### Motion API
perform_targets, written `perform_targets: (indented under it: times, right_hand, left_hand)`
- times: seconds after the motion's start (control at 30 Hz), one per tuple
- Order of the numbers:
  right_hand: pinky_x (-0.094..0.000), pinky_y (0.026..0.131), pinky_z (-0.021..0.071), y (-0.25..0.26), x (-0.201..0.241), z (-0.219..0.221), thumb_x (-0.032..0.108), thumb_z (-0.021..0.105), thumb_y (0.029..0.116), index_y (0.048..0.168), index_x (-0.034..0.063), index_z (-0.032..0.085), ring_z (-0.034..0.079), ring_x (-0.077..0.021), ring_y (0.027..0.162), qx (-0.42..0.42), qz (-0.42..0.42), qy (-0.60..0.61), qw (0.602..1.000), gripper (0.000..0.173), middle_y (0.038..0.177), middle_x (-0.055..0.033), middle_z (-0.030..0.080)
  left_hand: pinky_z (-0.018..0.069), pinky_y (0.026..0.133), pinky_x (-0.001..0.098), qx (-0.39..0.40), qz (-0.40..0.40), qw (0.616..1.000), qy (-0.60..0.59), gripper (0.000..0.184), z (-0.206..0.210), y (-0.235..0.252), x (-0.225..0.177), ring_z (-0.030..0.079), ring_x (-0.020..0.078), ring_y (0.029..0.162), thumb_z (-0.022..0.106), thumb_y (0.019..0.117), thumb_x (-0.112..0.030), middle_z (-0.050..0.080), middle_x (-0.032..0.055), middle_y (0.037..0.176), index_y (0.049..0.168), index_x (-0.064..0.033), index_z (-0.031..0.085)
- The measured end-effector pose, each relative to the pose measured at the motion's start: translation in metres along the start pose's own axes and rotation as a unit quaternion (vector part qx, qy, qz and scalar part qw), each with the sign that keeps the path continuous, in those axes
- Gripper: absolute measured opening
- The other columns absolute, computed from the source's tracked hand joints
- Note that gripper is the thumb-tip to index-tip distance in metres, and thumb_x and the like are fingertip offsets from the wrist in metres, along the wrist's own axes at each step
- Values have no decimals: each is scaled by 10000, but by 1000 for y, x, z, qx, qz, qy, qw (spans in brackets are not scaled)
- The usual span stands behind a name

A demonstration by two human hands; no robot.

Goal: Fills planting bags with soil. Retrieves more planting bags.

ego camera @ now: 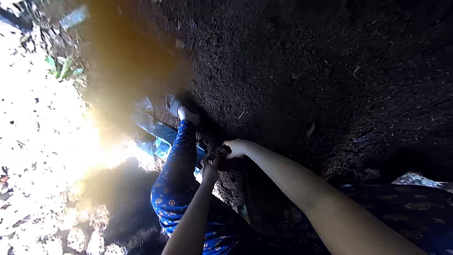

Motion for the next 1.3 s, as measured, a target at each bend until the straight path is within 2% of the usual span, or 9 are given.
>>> perform_targets:
  times: [0.1, 0.2, 0.27, 0.37, 0.47, 0.67, 0.87, 1.07, 1.3]
  right_hand:
    - [-610, 937, 474, -10, 7, -14, 515, 675, 962, 1652, 336, 172, 586, -444, 1159, 61, 53, 117, 990, 872, 1485, -269, 490]
    - [-583, 981, 452, -2, 9, -2, 618, 534, 998, 1620, 347, 297, 570, -407, 1204, 81, 82, 130, 985, 719, 1481, -239, 503]
    - [-556, 939, 464, 11, 10, 3, 591, 477, 1033, 1609, 290, 339, 588, -374, 1142, 86, 48, 56, 994, 664, 1420, -245, 534]
    - [-633, 1131, 355, 26, 7, 11, 505, 507, 1054, 1591, 193, 390, 489, -395, 1392, 56, -29, 7, 998, 632, 1510, -222, 506]
    - [-705, 1053, 407, 9, 12, 11, 502, 524, 1045, 1531, 237, 485, 554, -439, 1314, -14, -38, -38, 998, 555, 1395, -214, 609]
    - [-642, 961, 483, -15, 25, 12, 395, 409, 1107, 1482, 148, 514, 638, -440, 1178, -100, -32, -84, 991, 461, 1235, -240, 677]
    - [-660, 1029, 450, -32, -25, -34, 531, 383, 1083, 1460, 178, 558, 606, -405, 1258, -177, -42, 61, 981, 545, 1331, -190, 655]
    - [-589, 1080, 451, -48, -126, -128, 85, 418, 1082, 1487, 130, 529, 507, -392, 1375, -379, 20, 5, 925, 423, 1478, -176, 540]
    - [-755, 982, 431, -9, -179, -60, 20, 749, 873, 1360, 190, 642, 376, -551, 1397, -305, 87, 21, 948, 526, 1559, -216, 419]
  left_hand:
    - [587, 860, 489, 69, -102, 987, -99, 810, 20, -38, 4, 704, 367, 1037, 394, 1071, -590, 626, 299, 1279, 1635, -128, 41]
    - [624, 778, 379, 96, -87, 977, -169, 679, 46, -38, 12, 747, 254, 872, 467, 1097, -429, 699, 238, 1135, 1553, 8, 219]
    - [634, 733, 378, 55, -48, 972, -223, 650, 46, -25, 8, 742, 241, 813, 506, 1097, -335, 679, 234, 1091, 1559, -10, 184]
    - [616, 703, 369, 19, -56, 971, -233, 660, 46, -20, 10, 715, 231, 790, 517, 1093, -335, 653, 226, 1098, 1580, -70, 160]
    - [560, 609, 347, -26, -65, 973, -219, 581, 48, -18, 9, 625, 188, 672, 501, 1099, -338, 608, 170, 955, 1519, -22, 254]
    - [415, 478, 293, -42, -62, 995, -62, 426, 43, -11, 3, 447, 124, 493, 403, 1123, -392, 487, 28, 658, 968, -26, 559]
    - [513, 701, 388, 18, -117, 988, -98, 539, 30, -21, 4, 616, 225, 824, 400, 1101, -483, 641, 161, 1068, 1377, -36, 514]
    - [299, 378, 200, 0, -121, 986, -116, 358, 27, -17, 10, 374, 60, 419, 464, 1103, -382, 496, -3, 646, 926, -81, 539]
    - [464, 654, 374, -38, -103, 994, 22, 435, 28, -19, 4, 529, 203, 734, 400, 1125, -361, 569, 134, 959, 1278, 22, 537]
Point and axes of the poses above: each hand's wrist, its own y-axis towards the middle knuckle, its own z-axis out of the palm, x = y × z, the point moved 8 cm from there along y, towards the middle knuckle
